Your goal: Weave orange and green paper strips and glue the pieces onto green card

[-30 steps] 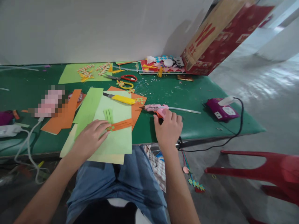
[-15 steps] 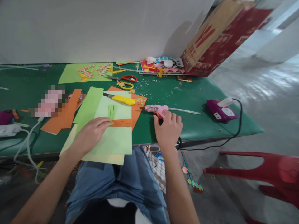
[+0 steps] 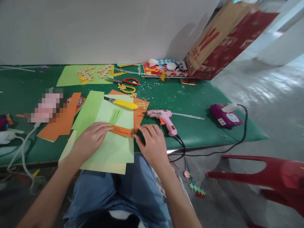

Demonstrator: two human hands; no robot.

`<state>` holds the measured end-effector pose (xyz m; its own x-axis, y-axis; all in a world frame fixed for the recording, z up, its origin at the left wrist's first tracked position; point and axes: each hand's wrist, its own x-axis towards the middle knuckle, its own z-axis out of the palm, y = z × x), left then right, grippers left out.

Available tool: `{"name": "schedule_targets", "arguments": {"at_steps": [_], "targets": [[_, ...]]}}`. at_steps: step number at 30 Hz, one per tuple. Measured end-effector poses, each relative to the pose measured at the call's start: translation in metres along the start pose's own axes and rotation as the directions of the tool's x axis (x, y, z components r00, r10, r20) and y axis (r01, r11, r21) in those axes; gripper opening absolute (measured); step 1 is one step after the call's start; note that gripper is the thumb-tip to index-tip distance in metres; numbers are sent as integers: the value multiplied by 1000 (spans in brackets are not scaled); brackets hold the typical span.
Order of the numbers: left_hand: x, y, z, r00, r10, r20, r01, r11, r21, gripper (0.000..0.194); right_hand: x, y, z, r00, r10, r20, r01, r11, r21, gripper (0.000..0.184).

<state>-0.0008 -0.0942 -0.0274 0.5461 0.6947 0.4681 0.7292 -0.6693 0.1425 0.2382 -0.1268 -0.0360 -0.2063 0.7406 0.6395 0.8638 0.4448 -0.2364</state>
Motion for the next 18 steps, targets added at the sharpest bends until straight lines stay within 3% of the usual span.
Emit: {"name": "schedule_targets", "arguments": {"at_steps": [3, 9, 13, 18], "targets": [[0, 0, 0, 1000, 9, -20, -9, 1000, 3, 24, 3, -5, 9, 997, -1, 74, 0, 1000, 6, 20], [1, 2, -1, 999, -29, -27, 28, 1000, -3, 22, 16, -8, 14, 994, -55, 97, 53, 998, 21, 17], [0, 3, -2, 998, -57, -26, 57, 998, -24, 23, 21, -4, 6, 999, -42, 14, 41, 998, 42, 17], [1, 3, -3, 998, -60, -21, 59, 998, -35, 22, 12, 15, -13, 988, 98, -118, -107, 992, -69, 15]]}}
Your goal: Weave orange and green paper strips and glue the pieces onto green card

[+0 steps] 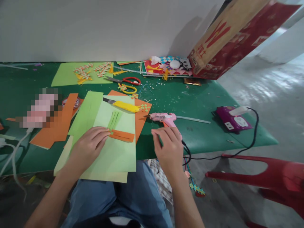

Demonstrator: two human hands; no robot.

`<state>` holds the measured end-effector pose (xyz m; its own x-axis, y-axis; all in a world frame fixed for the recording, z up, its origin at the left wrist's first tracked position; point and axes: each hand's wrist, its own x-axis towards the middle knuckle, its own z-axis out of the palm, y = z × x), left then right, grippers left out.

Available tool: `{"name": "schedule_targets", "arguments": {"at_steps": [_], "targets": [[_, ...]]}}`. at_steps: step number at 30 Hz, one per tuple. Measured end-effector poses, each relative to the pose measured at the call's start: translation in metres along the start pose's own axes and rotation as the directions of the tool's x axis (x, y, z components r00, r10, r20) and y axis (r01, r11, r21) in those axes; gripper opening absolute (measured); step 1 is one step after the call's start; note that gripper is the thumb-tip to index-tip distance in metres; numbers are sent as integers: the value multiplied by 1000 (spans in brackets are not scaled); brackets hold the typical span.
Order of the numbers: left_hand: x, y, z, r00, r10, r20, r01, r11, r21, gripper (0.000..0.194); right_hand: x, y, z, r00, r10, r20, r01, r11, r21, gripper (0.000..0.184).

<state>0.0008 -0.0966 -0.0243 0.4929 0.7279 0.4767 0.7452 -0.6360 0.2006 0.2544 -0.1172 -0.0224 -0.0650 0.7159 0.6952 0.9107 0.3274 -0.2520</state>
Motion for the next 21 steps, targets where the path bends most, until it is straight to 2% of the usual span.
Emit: {"name": "schedule_targets", "arguments": {"at_steps": [4, 8, 12, 21], "targets": [[1, 1, 0, 1000, 4, 3, -4, 999, 49, 21, -3, 3, -8, 999, 45, -3, -45, 999, -19, 16], [4, 1, -1, 999, 53, -7, -52, 994, 98, 17, -1, -13, -2, 989, -90, 116, 80, 993, 85, 7], [6, -1, 0, 999, 51, 11, -52, 991, 120, 17, 2, -28, 11, 940, -249, 232, 223, 965, 136, 16], [5, -3, 0, 999, 40, 24, -42, 996, 76, 17, 5, -29, 26, 928, -278, 248, 264, 960, 91, 18]]}}
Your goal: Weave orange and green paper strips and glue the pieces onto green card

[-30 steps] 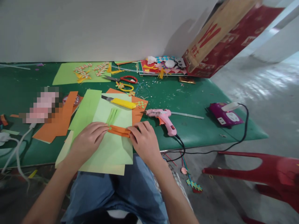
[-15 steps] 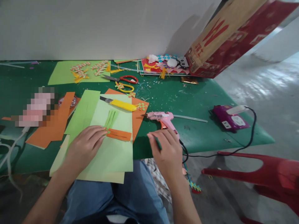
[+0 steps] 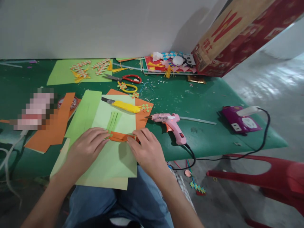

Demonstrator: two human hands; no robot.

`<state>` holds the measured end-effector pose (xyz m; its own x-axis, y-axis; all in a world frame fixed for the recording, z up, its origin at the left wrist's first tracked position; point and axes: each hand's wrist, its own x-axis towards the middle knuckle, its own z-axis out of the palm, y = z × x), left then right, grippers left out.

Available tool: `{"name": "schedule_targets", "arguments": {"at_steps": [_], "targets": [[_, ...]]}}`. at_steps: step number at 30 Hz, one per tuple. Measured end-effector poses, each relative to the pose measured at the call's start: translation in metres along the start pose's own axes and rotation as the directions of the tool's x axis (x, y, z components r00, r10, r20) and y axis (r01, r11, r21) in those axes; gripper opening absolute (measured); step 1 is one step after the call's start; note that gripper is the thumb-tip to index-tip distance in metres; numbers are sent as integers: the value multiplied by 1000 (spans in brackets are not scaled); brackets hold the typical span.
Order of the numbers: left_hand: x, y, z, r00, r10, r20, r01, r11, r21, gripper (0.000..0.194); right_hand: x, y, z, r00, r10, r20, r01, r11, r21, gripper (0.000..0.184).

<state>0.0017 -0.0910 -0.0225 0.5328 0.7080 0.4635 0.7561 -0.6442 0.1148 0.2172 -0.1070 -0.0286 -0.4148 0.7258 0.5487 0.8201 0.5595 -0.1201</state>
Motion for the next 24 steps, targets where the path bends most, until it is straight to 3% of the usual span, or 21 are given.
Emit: {"name": "schedule_targets", "arguments": {"at_steps": [8, 13, 24], "targets": [[2, 2, -4, 998, 55, -31, -54, 998, 39, 19, 0, 1, -4, 999, 2, -45, -3, 1000, -14, 18], [6, 5, -5, 998, 66, 17, -67, 996, 62, 19, 3, -2, -8, 1000, -8, 5, 8, 1000, -18, 16], [10, 4, -2, 999, 26, 47, -25, 999, -22, 24, 16, -9, 11, 1000, -29, -11, 29, 999, -17, 17]]}}
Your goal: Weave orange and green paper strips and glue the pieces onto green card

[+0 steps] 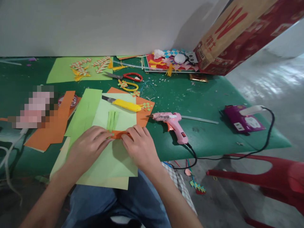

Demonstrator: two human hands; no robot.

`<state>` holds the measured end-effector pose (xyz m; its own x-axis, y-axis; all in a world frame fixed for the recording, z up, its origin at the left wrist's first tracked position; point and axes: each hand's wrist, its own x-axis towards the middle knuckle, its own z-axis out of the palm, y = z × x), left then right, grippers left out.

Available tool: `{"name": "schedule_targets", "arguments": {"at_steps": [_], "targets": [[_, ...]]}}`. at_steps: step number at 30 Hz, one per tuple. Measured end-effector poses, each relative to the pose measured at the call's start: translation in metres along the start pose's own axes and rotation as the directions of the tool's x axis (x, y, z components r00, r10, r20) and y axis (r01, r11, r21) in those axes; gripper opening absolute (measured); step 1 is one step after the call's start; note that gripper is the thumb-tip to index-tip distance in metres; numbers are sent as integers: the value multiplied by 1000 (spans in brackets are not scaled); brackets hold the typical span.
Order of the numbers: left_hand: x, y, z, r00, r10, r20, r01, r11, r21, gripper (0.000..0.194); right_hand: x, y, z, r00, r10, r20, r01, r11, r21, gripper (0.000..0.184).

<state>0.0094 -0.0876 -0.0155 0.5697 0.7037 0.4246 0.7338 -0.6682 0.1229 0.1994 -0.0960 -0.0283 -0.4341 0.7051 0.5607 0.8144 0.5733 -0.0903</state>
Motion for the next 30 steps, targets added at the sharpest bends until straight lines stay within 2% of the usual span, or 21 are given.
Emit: {"name": "schedule_targets", "arguments": {"at_steps": [7, 14, 21, 30], "targets": [[0, -1, 4, 999, -7, -38, 7, 1000, -8, 18, 1, 1, 2, 999, 38, -10, -38, 999, 27, 13], [3, -1, 3, 1000, 9, -10, -9, 998, 68, 23, 4, 7, -2, 999, -2, 35, 2, 1000, -20, 17], [3, -1, 5, 1000, -21, -4, 21, 997, 68, 21, 2, 14, -3, 999, -3, 33, 6, 997, -82, 16], [5, 0, 5, 1000, -15, -15, 16, 998, 62, 17, -6, 18, -5, 999, 23, 28, -23, 999, -22, 16]]}}
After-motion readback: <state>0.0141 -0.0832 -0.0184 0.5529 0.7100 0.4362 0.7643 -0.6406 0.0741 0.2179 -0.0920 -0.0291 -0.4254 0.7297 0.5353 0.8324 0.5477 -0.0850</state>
